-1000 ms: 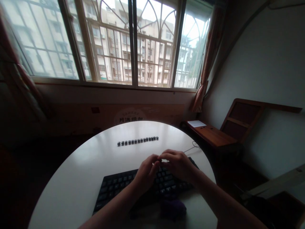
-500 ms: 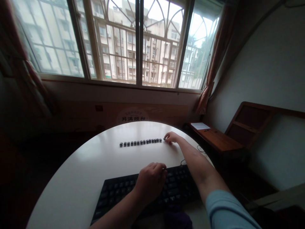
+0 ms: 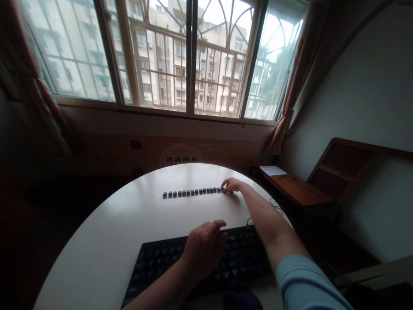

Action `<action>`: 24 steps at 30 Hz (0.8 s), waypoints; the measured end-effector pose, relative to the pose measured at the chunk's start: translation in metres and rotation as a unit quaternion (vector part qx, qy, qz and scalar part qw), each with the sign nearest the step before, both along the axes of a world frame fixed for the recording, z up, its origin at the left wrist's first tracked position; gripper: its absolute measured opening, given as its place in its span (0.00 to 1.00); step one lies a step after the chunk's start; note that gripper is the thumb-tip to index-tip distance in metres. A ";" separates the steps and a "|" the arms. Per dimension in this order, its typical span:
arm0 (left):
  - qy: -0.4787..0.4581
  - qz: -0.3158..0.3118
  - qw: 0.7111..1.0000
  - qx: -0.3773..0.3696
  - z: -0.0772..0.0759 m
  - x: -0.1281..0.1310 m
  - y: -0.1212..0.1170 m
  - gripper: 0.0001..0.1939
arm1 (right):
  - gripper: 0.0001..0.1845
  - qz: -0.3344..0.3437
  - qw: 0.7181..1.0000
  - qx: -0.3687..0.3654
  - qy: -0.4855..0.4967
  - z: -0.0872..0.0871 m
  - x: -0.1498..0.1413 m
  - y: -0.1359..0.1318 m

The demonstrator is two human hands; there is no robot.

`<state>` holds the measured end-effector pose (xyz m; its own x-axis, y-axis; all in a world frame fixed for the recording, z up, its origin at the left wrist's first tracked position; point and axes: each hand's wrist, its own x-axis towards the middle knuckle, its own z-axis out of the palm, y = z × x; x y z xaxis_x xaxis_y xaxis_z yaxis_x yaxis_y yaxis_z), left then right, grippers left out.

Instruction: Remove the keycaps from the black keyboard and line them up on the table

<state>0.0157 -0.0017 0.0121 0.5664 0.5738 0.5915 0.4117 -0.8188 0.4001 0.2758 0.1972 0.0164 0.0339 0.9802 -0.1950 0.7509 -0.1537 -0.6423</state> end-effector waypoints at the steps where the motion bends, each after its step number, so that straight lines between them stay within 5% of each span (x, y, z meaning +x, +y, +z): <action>1: 0.008 0.003 1.000 -0.003 0.000 0.000 0.000 0.11 | 0.19 -0.008 1.000 0.021 0.011 0.005 -0.001 -0.003; 5: 0.085 0.019 0.996 0.001 0.001 0.003 0.003 0.08 | 0.21 -0.072 0.982 0.159 0.074 0.030 0.004 -0.030; 9: 0.145 0.023 0.989 0.000 -0.002 0.007 0.005 0.07 | 0.35 -0.118 0.951 0.252 0.137 0.042 0.019 -0.101; 12: 0.147 0.031 0.988 -0.029 -0.008 0.010 0.006 0.17 | 0.39 -0.128 0.931 0.260 0.224 0.026 0.025 -0.169; 15: 0.159 0.053 0.984 -0.064 -0.013 0.011 0.007 0.24 | 0.29 -0.131 0.934 0.196 0.270 -0.001 0.020 -0.215; 19: 0.180 0.066 0.979 -0.075 -0.016 0.012 0.007 0.22 | 0.24 -0.151 0.927 0.165 0.301 -0.023 0.008 -0.223; 24: 0.199 0.075 0.975 -0.067 -0.015 0.014 0.008 0.22 | 0.24 -0.192 0.919 0.168 0.301 -0.018 0.002 -0.207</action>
